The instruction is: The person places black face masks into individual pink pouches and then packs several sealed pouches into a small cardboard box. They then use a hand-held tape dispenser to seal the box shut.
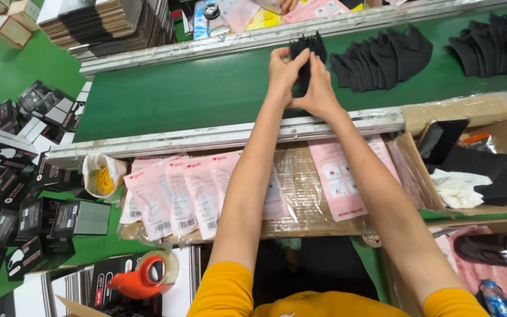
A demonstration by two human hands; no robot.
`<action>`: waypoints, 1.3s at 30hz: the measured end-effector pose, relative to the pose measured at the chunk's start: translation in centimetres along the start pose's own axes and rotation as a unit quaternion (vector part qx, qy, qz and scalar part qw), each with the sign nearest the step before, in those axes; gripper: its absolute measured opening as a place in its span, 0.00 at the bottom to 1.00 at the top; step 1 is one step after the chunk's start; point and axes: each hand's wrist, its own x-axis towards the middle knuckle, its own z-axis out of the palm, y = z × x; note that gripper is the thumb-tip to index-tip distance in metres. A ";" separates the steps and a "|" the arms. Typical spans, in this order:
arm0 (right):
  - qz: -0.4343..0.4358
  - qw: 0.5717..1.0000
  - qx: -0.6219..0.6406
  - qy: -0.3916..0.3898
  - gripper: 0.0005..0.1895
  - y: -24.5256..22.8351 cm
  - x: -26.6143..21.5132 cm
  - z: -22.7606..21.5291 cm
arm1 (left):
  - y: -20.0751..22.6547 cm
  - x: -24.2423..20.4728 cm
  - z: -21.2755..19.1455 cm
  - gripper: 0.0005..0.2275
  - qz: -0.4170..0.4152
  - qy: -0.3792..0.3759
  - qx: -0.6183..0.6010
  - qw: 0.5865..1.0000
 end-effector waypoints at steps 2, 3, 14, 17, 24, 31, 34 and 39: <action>0.042 0.997 0.054 0.037 0.64 -4.0 -1.9 -3.5 | 5.8 -7.3 -1.8 0.28 0.007 -0.079 -0.038 0.996; 0.086 0.988 0.109 0.075 0.52 -6.1 -3.1 -5.2 | 8.6 -11.1 -2.8 0.24 0.013 -0.158 -0.075 0.984; 0.108 0.952 0.276 -0.070 0.24 -7.0 -23.6 -10.3 | 2.7 -30.5 -11.7 0.61 0.213 -0.267 0.199 0.919; 0.076 0.980 0.151 -0.102 0.34 -7.5 -26.3 -9.9 | -2.2 -31.6 -11.8 0.59 0.150 -0.288 0.189 0.927; 0.051 0.996 0.054 -0.059 0.59 -8.9 -28.0 -12.0 | -5.0 -32.2 -10.4 0.53 0.111 -0.238 0.123 0.957; 0.068 0.996 -0.005 -0.063 0.51 -5.6 -29.2 -7.0 | -2.5 -33.1 -8.8 0.66 0.285 -0.235 0.222 0.902; 0.085 0.992 0.082 -0.033 0.37 -5.2 -27.0 -6.5 | -3.7 -32.0 -8.3 0.67 0.325 -0.193 0.234 0.896; 0.115 0.986 0.113 -0.036 0.29 -6.2 -28.2 -6.7 | -4.9 -33.4 -9.7 0.53 0.176 -0.193 0.182 0.948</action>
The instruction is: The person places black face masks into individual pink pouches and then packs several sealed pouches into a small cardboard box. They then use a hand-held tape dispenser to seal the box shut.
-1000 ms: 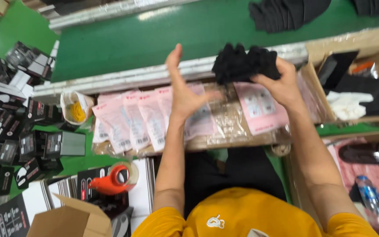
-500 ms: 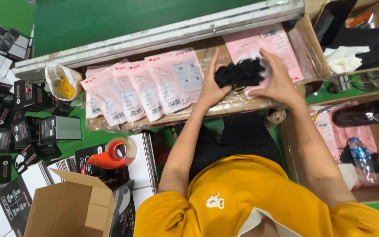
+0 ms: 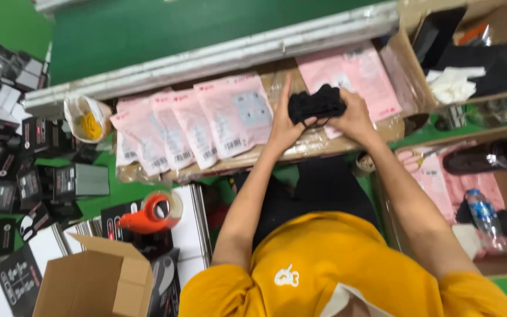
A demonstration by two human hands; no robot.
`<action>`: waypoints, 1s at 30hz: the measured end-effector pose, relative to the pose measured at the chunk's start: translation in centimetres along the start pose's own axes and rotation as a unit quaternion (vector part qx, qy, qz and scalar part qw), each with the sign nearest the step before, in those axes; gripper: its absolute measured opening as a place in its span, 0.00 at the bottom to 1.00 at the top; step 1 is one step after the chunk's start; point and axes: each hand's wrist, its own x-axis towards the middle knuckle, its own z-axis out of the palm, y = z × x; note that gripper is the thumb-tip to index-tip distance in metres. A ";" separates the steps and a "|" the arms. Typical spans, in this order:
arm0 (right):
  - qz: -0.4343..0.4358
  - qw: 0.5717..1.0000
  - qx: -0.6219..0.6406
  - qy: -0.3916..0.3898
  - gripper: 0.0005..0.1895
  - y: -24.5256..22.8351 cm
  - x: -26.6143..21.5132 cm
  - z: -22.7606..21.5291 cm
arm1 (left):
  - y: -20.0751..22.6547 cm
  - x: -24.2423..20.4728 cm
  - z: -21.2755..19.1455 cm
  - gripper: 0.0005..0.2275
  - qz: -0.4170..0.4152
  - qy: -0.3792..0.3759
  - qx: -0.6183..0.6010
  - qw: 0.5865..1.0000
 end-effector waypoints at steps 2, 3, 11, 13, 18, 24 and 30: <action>0.039 0.997 0.060 0.003 0.29 -1.4 0.6 -0.9 | -0.2 0.7 0.4 0.49 -0.013 0.011 -0.102 0.995; 0.087 0.989 0.122 0.002 0.28 -2.1 0.1 -1.0 | -0.4 0.0 0.6 0.45 -0.034 0.021 -0.204 0.978; 0.105 0.932 0.348 0.016 0.23 -4.7 -2.6 -6.8 | 4.2 -1.9 -1.1 0.50 -0.076 -0.045 -0.360 0.929; 0.130 0.911 0.391 0.004 0.23 -3.4 -4.1 -9.2 | 4.0 -2.4 -3.1 0.56 -0.045 -0.135 -0.378 0.915; 0.108 0.977 0.154 0.103 0.16 -6.8 -1.9 -8.3 | -1.6 -2.5 -2.1 0.52 -0.148 0.069 -0.447 0.879; -0.049 0.989 0.067 0.121 0.14 -8.3 -0.9 -4.9 | -4.3 -2.1 1.5 0.57 -0.086 -0.126 -0.642 0.752; 0.279 0.950 -0.114 0.081 0.19 -12.2 -0.2 -3.6 | 1.4 -1.7 0.8 0.31 -0.098 -0.046 -0.271 0.956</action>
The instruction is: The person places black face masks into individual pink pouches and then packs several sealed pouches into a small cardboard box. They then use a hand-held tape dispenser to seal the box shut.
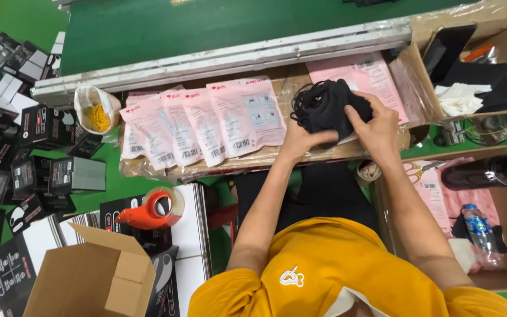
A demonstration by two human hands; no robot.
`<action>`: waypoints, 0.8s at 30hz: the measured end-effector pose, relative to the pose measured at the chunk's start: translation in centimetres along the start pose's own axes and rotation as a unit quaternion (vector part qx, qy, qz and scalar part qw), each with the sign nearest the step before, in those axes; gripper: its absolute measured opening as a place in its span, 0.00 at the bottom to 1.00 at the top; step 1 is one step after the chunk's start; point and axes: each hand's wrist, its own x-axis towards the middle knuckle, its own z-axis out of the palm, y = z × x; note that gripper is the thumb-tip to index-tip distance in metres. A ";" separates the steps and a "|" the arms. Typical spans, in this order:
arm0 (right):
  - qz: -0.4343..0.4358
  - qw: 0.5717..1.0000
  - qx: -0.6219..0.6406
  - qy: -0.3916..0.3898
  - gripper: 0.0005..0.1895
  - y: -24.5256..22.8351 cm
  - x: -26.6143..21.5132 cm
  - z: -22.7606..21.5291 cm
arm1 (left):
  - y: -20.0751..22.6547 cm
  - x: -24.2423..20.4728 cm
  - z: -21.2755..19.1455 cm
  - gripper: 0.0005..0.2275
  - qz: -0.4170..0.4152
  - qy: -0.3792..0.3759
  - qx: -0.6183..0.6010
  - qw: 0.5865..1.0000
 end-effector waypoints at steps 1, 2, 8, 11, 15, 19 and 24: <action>0.002 1.000 -0.001 -0.004 0.19 0.9 0.4 -0.1 | 0.0 -0.1 0.1 0.31 -0.004 0.003 -0.001 1.000; -0.134 0.988 0.081 -0.001 0.25 1.8 0.8 -0.1 | 0.0 -0.2 0.2 0.27 0.015 0.064 0.070 0.995; -0.403 0.915 0.017 -0.009 0.49 6.2 2.9 2.3 | 3.7 -0.3 0.4 0.34 0.184 0.022 0.286 0.940; -0.344 0.933 0.053 -0.093 0.40 11.1 3.1 6.2 | 2.2 -0.4 0.4 0.33 0.221 -0.020 0.317 0.922; -0.295 0.936 0.172 -0.089 0.41 9.5 1.7 5.6 | 0.5 0.0 -0.7 0.24 0.095 -0.103 0.353 0.925; -0.376 0.914 0.130 -0.077 0.54 10.0 2.2 2.4 | 1.2 1.8 0.1 0.13 0.064 -0.241 0.366 0.897; -0.281 0.955 0.069 -0.065 0.34 13.6 0.8 -0.3 | 3.1 4.3 6.1 0.20 0.137 -0.164 0.134 0.968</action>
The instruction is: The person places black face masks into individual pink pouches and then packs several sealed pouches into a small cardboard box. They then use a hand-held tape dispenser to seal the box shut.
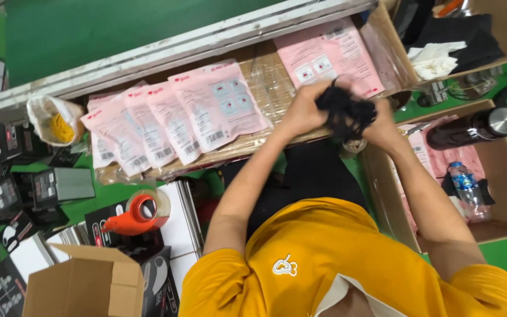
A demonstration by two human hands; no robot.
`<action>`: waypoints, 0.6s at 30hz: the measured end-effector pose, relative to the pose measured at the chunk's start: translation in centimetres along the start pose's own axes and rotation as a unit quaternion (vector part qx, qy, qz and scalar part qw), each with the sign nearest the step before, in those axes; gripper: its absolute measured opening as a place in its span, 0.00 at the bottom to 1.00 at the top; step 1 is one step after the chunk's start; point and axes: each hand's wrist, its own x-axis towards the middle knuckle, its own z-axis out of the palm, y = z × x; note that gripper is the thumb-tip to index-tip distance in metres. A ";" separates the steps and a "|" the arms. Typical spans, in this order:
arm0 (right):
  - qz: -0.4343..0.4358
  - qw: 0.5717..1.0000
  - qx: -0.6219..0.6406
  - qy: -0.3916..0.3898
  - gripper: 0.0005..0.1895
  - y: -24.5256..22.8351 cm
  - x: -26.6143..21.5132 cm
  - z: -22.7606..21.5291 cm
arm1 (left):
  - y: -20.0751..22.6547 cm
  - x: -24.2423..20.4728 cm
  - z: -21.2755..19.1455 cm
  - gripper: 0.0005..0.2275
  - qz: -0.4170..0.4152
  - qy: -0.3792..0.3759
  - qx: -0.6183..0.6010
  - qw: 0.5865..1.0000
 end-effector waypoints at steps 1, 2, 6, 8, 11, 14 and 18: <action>0.001 1.000 -0.004 0.004 0.34 0.3 -0.3 -1.4 | -1.2 1.0 0.9 0.20 0.003 -0.004 -0.003 1.000; 0.084 0.989 0.059 0.110 0.26 0.6 -0.9 -2.6 | -2.3 1.7 1.8 0.13 0.010 0.096 0.059 0.994; 0.171 0.839 0.406 0.319 0.22 -0.4 -1.6 -6.2 | -5.6 3.2 4.6 0.12 0.078 -0.012 0.429 0.900; 0.159 0.854 0.402 0.290 0.18 0.6 -3.9 -6.3 | -11.1 2.0 5.2 0.08 0.074 -0.039 0.464 0.882; 0.141 0.898 0.343 0.235 0.21 -2.5 -3.6 -6.6 | -15.5 2.0 5.4 0.05 0.065 -0.091 0.491 0.864; 0.214 0.868 0.380 0.238 0.28 -2.5 -3.4 -2.7 | -12.8 2.7 4.4 0.07 0.035 -0.061 0.411 0.909; 0.285 0.755 0.506 0.304 0.25 1.1 -1.7 2.9 | -4.6 4.5 3.9 0.07 0.082 -0.021 0.323 0.943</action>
